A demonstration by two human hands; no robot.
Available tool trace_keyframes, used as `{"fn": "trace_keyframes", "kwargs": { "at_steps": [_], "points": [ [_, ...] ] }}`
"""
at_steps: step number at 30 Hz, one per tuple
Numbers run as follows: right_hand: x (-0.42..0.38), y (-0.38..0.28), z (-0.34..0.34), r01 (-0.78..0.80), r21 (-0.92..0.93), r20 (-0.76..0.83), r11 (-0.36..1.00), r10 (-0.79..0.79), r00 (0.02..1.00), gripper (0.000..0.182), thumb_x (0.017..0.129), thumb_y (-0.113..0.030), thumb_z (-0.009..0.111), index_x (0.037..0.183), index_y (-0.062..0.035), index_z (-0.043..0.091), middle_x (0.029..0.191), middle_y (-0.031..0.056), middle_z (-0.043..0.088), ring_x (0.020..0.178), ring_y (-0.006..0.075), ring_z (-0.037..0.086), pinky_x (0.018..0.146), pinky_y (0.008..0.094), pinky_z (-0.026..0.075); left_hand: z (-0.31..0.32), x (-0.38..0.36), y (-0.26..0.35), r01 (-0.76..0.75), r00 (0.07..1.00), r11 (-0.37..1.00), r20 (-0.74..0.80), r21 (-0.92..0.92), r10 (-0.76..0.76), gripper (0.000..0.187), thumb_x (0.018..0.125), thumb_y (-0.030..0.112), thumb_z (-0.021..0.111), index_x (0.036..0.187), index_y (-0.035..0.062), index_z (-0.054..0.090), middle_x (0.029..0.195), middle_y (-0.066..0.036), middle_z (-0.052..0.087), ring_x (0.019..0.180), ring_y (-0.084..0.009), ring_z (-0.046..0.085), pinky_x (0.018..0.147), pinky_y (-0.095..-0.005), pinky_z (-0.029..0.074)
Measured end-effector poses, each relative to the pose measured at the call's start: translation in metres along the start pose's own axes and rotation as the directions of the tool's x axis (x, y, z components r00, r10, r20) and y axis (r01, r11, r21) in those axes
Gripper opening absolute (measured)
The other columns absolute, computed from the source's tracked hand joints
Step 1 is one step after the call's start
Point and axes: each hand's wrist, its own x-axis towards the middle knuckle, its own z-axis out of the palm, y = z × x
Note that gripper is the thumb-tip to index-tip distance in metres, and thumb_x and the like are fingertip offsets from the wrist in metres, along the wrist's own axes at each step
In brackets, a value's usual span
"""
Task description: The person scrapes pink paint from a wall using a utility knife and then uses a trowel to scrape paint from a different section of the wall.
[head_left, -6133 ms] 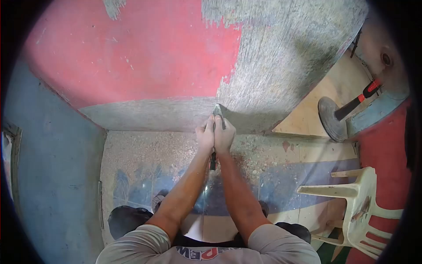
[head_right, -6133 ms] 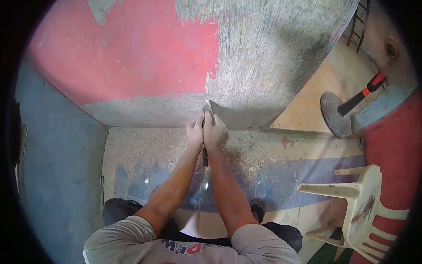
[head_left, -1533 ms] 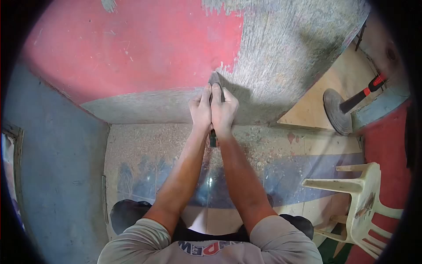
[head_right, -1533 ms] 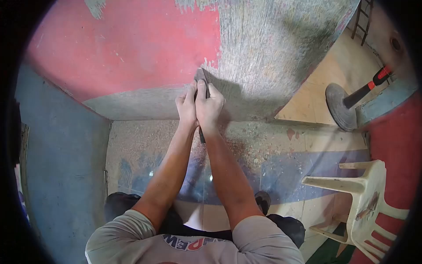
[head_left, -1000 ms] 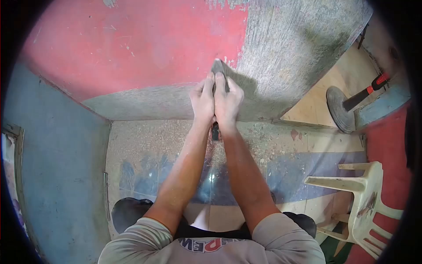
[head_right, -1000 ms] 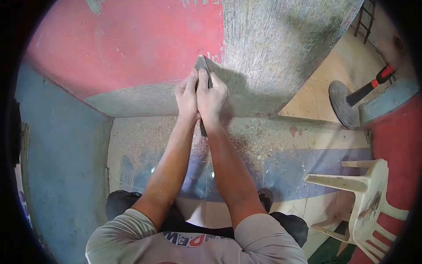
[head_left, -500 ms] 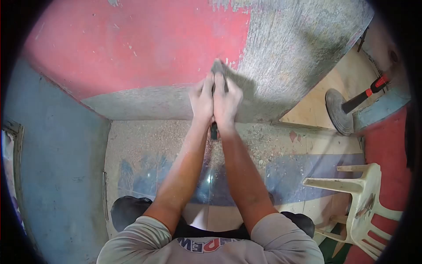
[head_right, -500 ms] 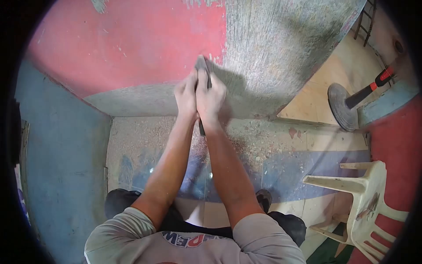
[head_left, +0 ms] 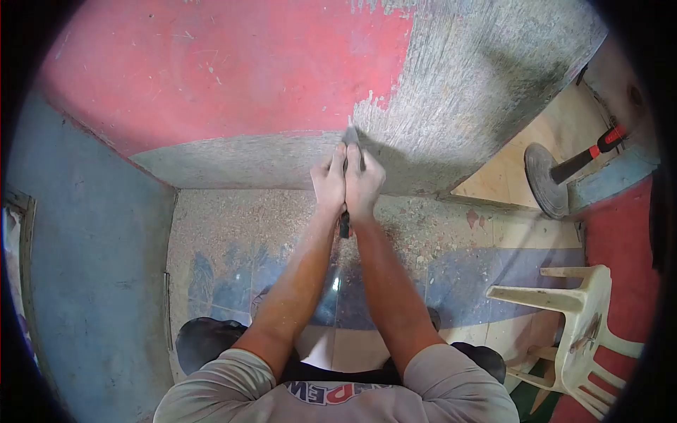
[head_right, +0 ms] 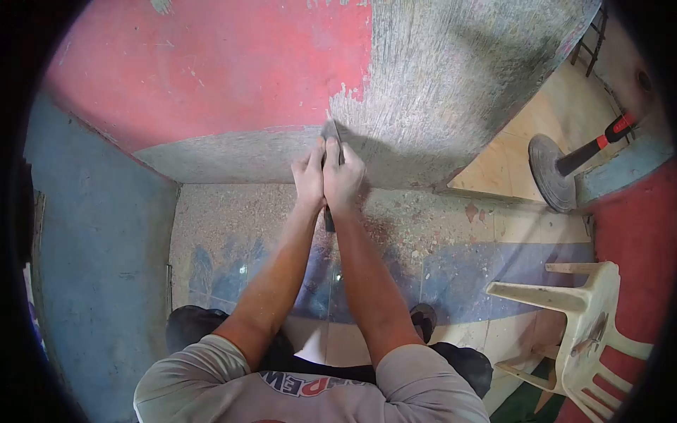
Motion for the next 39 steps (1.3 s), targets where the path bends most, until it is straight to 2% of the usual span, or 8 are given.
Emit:
{"fn": "trace_keyframes", "kwargs": {
  "at_steps": [10,13,20,24,30,33,36,39],
  "points": [
    [0.015,-0.050,0.000,-0.012,0.077,-0.001,0.997,0.012,1.000,0.038,0.103,-0.028,0.061,0.084,0.0050,0.065,0.071,0.0250,0.061,0.059,0.0319,0.057,0.061,0.0464,0.045,0.017,0.001,0.036,-0.120,0.993,0.992,0.022,0.035,0.119,0.037,0.105,0.026,0.065,0.092,-0.0074,0.074,0.079,0.001,0.064,0.076,-0.0076,0.052,0.065,-0.0298,0.046],
    [0.005,-0.011,-0.003,0.073,0.016,0.037,0.997,-0.074,0.997,0.035,0.104,-0.022,0.063,0.086,0.0079,0.065,0.067,0.0100,0.054,0.069,0.0120,0.046,0.063,0.0358,0.044,0.004,-0.008,0.018,-0.035,0.999,0.989,-0.033,0.141,0.040,0.037,0.104,0.026,0.065,0.092,-0.0087,0.073,0.080,0.002,0.064,0.077,-0.0074,0.052,0.066,-0.0297,0.047],
    [0.025,-0.054,-0.005,-0.001,-0.127,0.033,0.992,0.005,0.999,0.035,0.102,-0.026,0.065,0.093,0.0077,0.068,0.067,0.0142,0.056,0.067,0.0135,0.047,0.064,0.0384,0.046,0.007,0.017,0.026,-0.104,0.993,0.990,0.059,0.097,0.098,0.035,0.104,0.026,0.066,0.090,-0.0049,0.073,0.084,0.001,0.065,0.079,-0.0079,0.056,0.066,-0.0299,0.048],
    [0.022,-0.062,-0.002,0.006,0.043,-0.008,0.999,-0.006,1.000,0.041,0.101,-0.034,0.064,0.085,0.0036,0.068,0.073,0.0289,0.059,0.061,0.0388,0.057,0.064,0.0469,0.047,0.021,0.004,0.044,-0.082,0.996,0.996,0.036,-0.020,0.083,0.035,0.105,0.027,0.065,0.089,-0.0034,0.073,0.086,-0.001,0.067,0.076,-0.0089,0.058,0.063,-0.0294,0.048],
    [-0.012,0.008,-0.003,-0.117,0.046,-0.024,0.992,0.118,0.993,0.046,0.101,-0.034,0.064,0.079,0.0062,0.061,0.065,0.0230,0.051,0.058,0.0230,0.046,0.059,0.0425,0.043,-0.015,0.002,-0.031,-0.018,0.999,0.988,-0.036,0.152,0.024,0.035,0.106,0.026,0.064,0.090,-0.0036,0.074,0.083,0.000,0.066,0.071,-0.0093,0.056,0.060,-0.0297,0.047],
    [0.023,-0.040,-0.001,0.093,0.085,-0.027,0.992,-0.091,0.996,0.046,0.102,-0.031,0.063,0.076,0.0068,0.057,0.062,0.0201,0.047,0.058,0.0174,0.042,0.057,0.0413,0.040,0.022,0.000,0.043,-0.145,0.989,0.969,0.012,0.198,0.146,0.040,0.105,0.028,0.065,0.085,-0.0048,0.071,0.075,0.004,0.061,0.073,-0.0064,0.050,0.060,-0.0301,0.042],
    [0.039,-0.091,0.001,0.020,0.216,-0.004,0.976,-0.020,1.000,0.042,0.102,-0.027,0.062,0.077,0.0061,0.056,0.062,0.0219,0.047,0.057,0.0201,0.043,0.057,0.0431,0.040,0.045,0.002,0.083,-0.180,0.978,0.983,0.105,-0.036,0.183,0.042,0.105,0.029,0.064,0.082,-0.0055,0.068,0.073,0.004,0.056,0.073,-0.0061,0.046,0.059,-0.0304,0.040],
    [0.024,-0.049,-0.005,0.137,-0.054,-0.033,0.989,-0.139,0.990,0.041,0.101,-0.028,0.063,0.079,0.0063,0.059,0.065,0.0240,0.053,0.056,0.0245,0.049,0.059,0.0453,0.043,0.014,0.011,0.027,-0.112,0.994,0.980,0.015,0.167,0.111,0.029,0.106,0.022,0.061,0.092,-0.0010,0.074,0.081,0.002,0.065,0.074,-0.0075,0.055,0.063,-0.0282,0.046]
  ]
}}
